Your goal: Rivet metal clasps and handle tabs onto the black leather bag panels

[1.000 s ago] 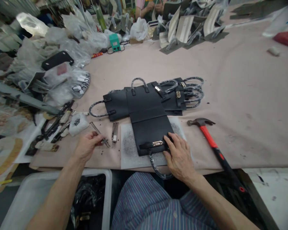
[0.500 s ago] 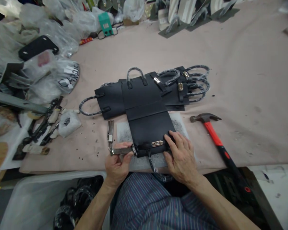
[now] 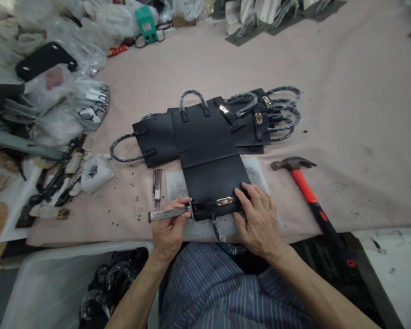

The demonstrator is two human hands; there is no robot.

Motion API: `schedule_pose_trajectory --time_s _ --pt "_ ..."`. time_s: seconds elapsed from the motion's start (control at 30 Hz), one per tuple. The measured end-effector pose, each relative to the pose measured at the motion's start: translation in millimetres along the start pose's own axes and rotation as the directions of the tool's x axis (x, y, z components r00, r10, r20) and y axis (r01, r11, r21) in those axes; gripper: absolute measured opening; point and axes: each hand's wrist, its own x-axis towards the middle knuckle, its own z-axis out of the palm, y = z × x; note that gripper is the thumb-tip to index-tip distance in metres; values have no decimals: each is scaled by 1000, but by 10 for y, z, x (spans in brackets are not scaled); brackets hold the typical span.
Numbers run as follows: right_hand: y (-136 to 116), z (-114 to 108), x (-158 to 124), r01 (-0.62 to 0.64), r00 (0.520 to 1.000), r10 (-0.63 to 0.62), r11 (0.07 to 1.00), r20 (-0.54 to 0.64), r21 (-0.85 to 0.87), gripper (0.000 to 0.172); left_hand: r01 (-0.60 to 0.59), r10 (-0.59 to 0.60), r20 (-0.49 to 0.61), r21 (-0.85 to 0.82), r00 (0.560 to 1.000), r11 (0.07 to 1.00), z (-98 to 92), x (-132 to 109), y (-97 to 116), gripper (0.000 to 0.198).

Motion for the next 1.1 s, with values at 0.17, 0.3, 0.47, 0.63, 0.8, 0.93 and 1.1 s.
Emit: schedule_pose_trajectory --time_s 0.17,0.3,0.47,0.63,0.8,0.93,1.1 --pt "-8 0 -2 -7 1000 7 1000 2 -5 61 -39 40 18 -24 999 999 78 5 14 13" --pt "-10 3 -4 -11 1000 11 1000 4 -8 61 -53 54 10 -19 999 998 115 12 1 12" --pt "-35 -20 5 -20 1000 20 1000 -1 -22 57 -95 95 35 -8 995 995 142 35 -12 12" --pt "-44 -32 8 -24 1000 24 1000 -9 -10 57 -135 134 55 14 989 991 140 30 -38 17" --pt "-40 -33 10 -30 1000 30 1000 -1 -11 56 -161 158 77 41 984 986 137 23 -36 18" --pt "-38 -29 5 -31 1000 31 999 -6 -15 57 -168 164 67 59 984 984 155 33 -31 18" --pt "-49 -33 7 -35 999 35 999 -6 -21 56 -164 162 25 115 986 980 193 20 -38 15"
